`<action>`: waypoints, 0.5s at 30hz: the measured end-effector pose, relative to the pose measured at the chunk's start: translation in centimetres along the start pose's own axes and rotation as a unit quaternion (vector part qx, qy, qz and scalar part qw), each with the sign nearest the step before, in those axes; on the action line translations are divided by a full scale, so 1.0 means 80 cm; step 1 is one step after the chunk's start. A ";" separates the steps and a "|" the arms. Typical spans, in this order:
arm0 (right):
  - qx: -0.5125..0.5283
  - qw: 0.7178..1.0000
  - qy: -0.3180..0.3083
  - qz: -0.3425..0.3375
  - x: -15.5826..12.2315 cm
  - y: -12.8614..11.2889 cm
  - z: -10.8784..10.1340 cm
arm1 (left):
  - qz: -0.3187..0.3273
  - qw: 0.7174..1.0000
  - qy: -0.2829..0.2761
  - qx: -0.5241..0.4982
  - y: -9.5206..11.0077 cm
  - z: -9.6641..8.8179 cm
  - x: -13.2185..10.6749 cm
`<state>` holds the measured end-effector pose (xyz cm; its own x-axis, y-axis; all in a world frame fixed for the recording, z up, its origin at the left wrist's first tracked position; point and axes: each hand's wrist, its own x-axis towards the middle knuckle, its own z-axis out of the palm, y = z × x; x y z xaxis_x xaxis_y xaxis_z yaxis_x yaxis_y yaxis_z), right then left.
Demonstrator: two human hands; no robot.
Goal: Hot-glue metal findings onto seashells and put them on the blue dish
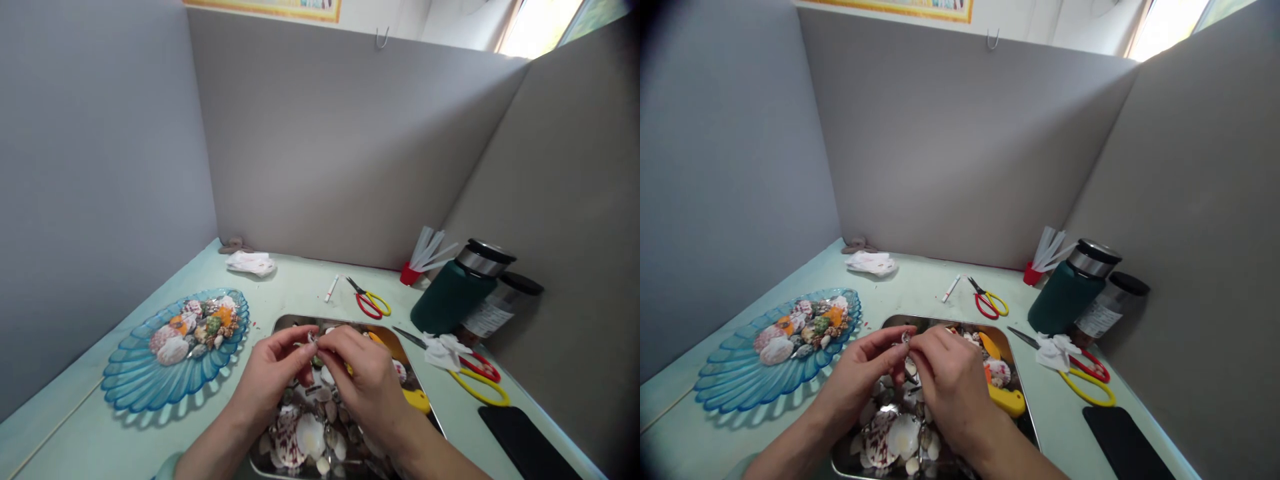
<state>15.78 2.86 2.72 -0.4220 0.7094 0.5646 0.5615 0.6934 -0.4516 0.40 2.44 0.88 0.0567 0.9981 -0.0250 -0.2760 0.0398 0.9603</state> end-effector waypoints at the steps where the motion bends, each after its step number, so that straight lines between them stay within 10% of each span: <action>1: 0.006 1.000 -0.007 0.003 0.000 0.000 0.000 | 0.000 1.000 0.004 -0.003 0.000 0.000 0.000; 15: 0.079 0.994 0.058 0.038 0.005 -0.007 -0.012 | 0.021 0.999 -0.029 -0.030 -0.003 -0.002 0.000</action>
<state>16.00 2.64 3.84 -0.2934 0.7473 0.5962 0.4652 0.6564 -0.5939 0.34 2.41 0.64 0.0985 0.9946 0.0337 -0.3370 0.0015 0.9415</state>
